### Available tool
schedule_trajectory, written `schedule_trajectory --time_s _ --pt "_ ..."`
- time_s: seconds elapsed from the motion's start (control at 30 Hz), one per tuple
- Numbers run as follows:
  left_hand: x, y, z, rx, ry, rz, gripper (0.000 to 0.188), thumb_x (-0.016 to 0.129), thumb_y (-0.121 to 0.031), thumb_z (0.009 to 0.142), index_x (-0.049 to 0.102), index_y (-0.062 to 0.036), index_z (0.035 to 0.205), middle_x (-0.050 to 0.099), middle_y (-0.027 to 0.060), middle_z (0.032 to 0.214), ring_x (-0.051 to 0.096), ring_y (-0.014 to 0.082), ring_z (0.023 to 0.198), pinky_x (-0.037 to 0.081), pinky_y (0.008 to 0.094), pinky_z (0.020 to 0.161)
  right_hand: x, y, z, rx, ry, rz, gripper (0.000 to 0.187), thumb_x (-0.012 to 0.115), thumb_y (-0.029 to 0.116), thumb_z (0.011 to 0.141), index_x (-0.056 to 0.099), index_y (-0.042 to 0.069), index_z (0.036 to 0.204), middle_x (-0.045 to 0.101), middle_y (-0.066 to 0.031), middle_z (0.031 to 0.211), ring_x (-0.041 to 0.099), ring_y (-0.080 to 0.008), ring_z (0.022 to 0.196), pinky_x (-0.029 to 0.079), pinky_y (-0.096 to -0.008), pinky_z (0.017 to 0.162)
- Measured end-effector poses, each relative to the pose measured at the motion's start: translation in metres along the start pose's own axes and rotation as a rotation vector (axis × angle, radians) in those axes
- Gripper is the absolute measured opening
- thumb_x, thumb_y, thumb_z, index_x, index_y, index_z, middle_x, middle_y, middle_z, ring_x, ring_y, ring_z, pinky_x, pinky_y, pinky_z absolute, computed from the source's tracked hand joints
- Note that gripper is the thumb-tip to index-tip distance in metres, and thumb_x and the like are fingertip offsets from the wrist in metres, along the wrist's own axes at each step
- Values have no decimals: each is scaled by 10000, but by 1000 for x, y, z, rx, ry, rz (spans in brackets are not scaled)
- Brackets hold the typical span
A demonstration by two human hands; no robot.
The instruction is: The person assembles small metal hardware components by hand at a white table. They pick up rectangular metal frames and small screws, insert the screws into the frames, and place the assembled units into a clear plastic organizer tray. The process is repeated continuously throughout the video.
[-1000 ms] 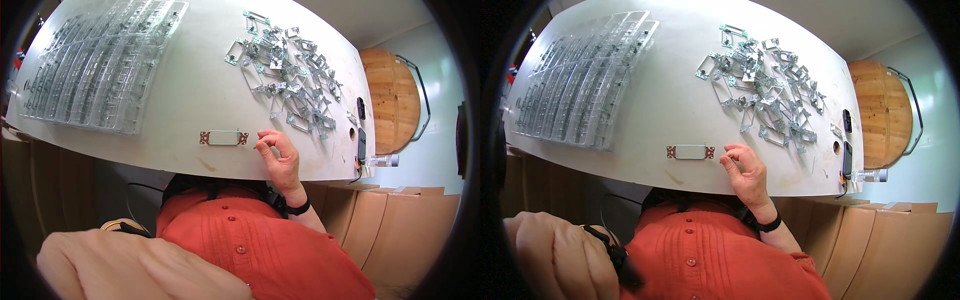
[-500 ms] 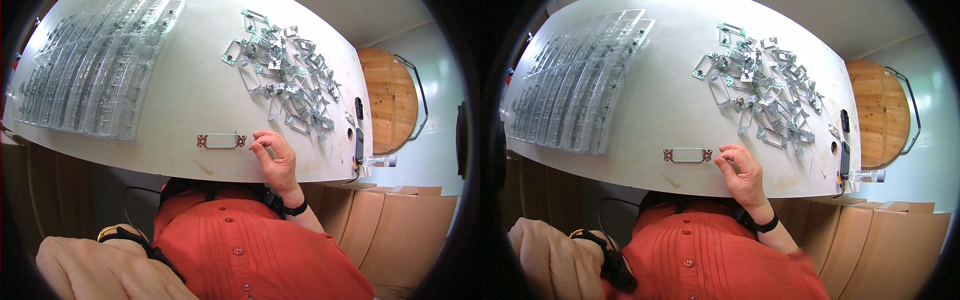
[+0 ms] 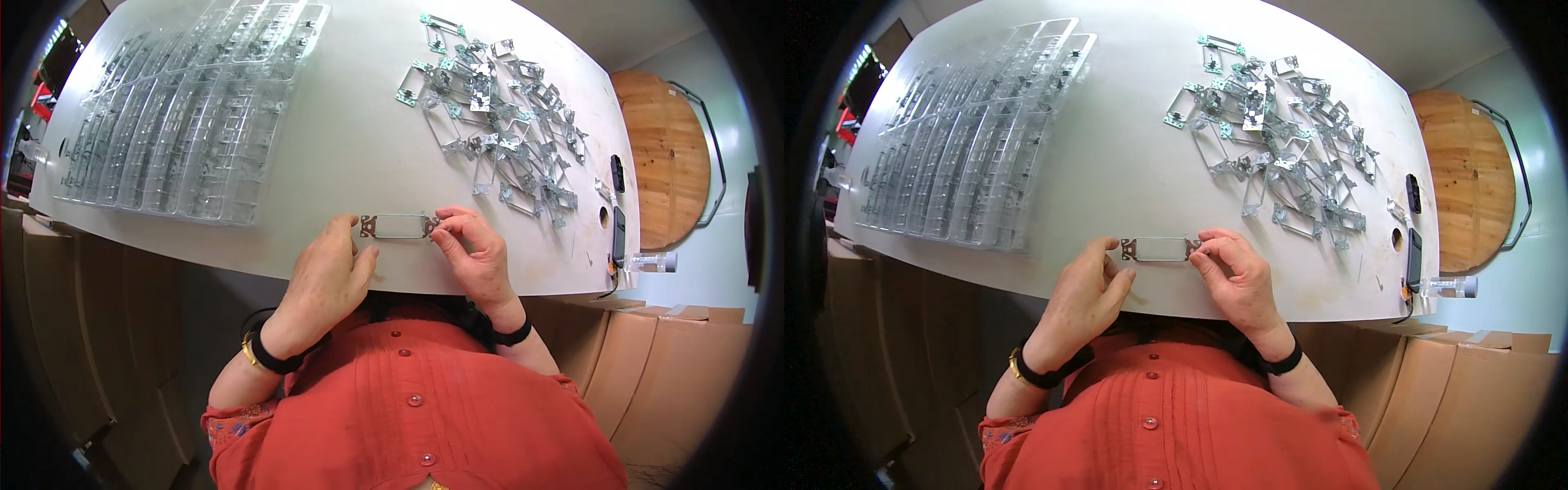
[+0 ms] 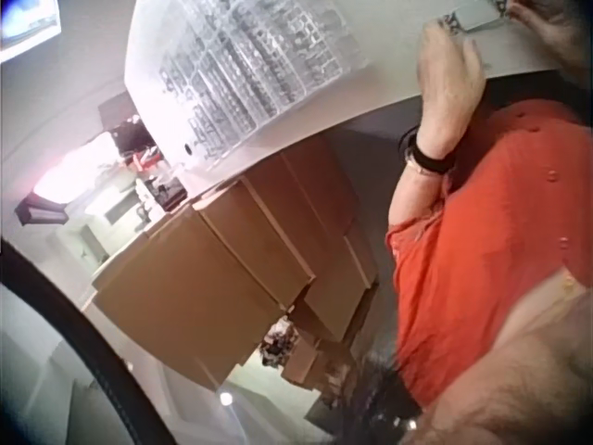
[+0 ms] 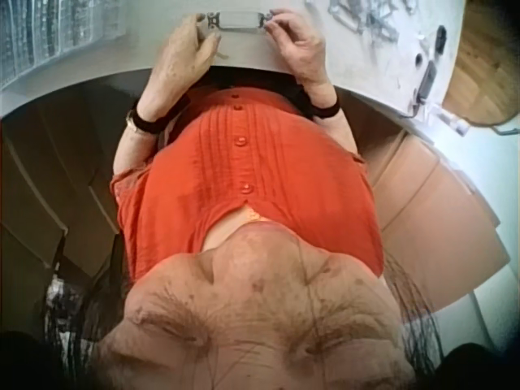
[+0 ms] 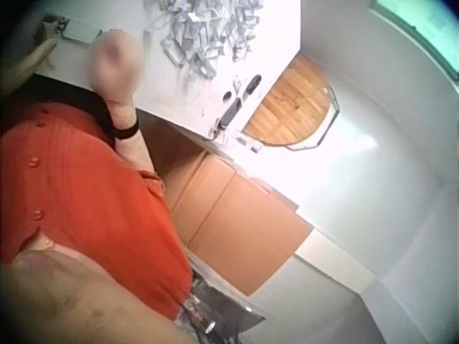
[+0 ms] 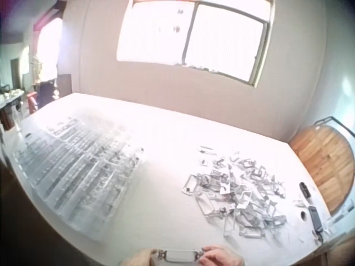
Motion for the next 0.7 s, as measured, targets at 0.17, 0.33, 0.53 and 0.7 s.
schedule_trajectory --time_s 0.17,0.33,0.53,0.7 --pt "7 4 17 36 -14 -41 454 728 -151 1022 621 126 1366 711 185 893 667 270 731 544 409 714 6 -6 -2 119 76 93 72 799 74 1022 774 13 1049 770 -104 1047 729 -173 912 583 -304 827" --pt "11 7 33 64 -117 -170 376 711 -153 1044 662 124 1295 735 185 913 724 249 789 572 380 732 17 -11 -6 201 160 191 99 788 92 1039 779 -4 1060 761 -69 967 716 -132 872 574 -290 797" --pt "14 6 32 -81 -21 -145 342 714 -215 1085 696 117 1165 747 139 847 743 184 755 577 345 670 18 -13 -6 285 195 251 129 780 119 1053 790 -7 1079 782 -55 956 719 -105 875 577 -279 802" --pt "41 5 31 -128 103 -195 404 746 -294 1089 697 105 1115 730 130 754 718 212 632 550 373 576 31 -15 -10 317 228 376 133 774 128 1060 792 -3 1079 792 -37 941 707 -83 876 574 -276 799"
Point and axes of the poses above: each hand's wrist, its own z-axis towards the middle knuckle, its own x-axis out of the palm, y = z × x, the point moved 10 cm from there along z, towards the middle knuckle
